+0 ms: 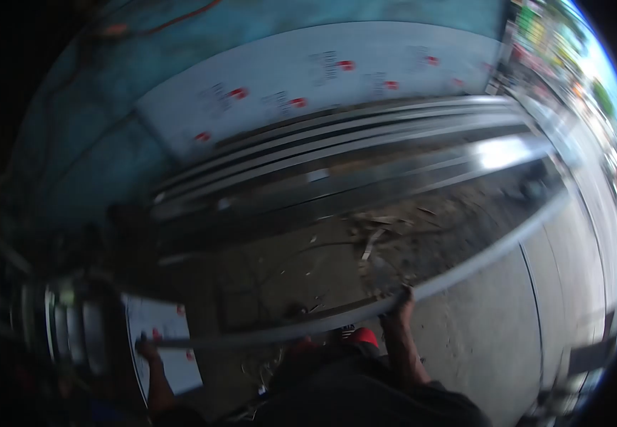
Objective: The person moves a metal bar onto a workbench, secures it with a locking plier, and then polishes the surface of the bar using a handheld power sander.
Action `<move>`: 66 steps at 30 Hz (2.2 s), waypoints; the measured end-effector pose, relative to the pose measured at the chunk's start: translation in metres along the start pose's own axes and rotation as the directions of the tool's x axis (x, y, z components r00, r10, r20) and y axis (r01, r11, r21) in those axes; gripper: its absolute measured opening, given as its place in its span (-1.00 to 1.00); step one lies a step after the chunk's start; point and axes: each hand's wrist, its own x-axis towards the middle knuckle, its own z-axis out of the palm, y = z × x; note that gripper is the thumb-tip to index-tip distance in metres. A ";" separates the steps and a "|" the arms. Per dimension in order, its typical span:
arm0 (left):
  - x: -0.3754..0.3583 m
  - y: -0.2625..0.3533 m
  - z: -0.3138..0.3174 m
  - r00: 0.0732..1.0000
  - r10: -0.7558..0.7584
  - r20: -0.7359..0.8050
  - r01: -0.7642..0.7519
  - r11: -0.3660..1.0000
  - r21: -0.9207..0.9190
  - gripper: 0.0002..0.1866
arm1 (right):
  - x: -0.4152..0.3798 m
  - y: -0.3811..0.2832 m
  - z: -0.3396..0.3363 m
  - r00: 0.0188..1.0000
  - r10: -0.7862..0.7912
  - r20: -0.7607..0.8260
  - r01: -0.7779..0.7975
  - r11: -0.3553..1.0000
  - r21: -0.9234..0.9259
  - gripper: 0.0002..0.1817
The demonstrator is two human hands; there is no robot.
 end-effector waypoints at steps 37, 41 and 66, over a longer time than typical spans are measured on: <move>-0.018 0.019 0.105 0.956 -0.191 -0.221 0.175 0.980 -0.091 -0.46 | -0.026 0.100 0.130 0.344 0.531 0.775 0.918 -0.361 -0.161 -0.55; -0.017 0.047 0.075 0.938 -0.348 0.008 0.347 0.938 0.009 -0.46 | 0.007 0.114 0.118 0.394 0.546 0.740 0.919 -0.245 -0.308 -0.58; -0.286 -0.092 0.089 0.823 -0.422 0.380 0.306 0.893 0.330 -0.52 | -0.021 0.127 0.120 0.552 0.594 0.586 0.797 -0.582 -0.160 -0.27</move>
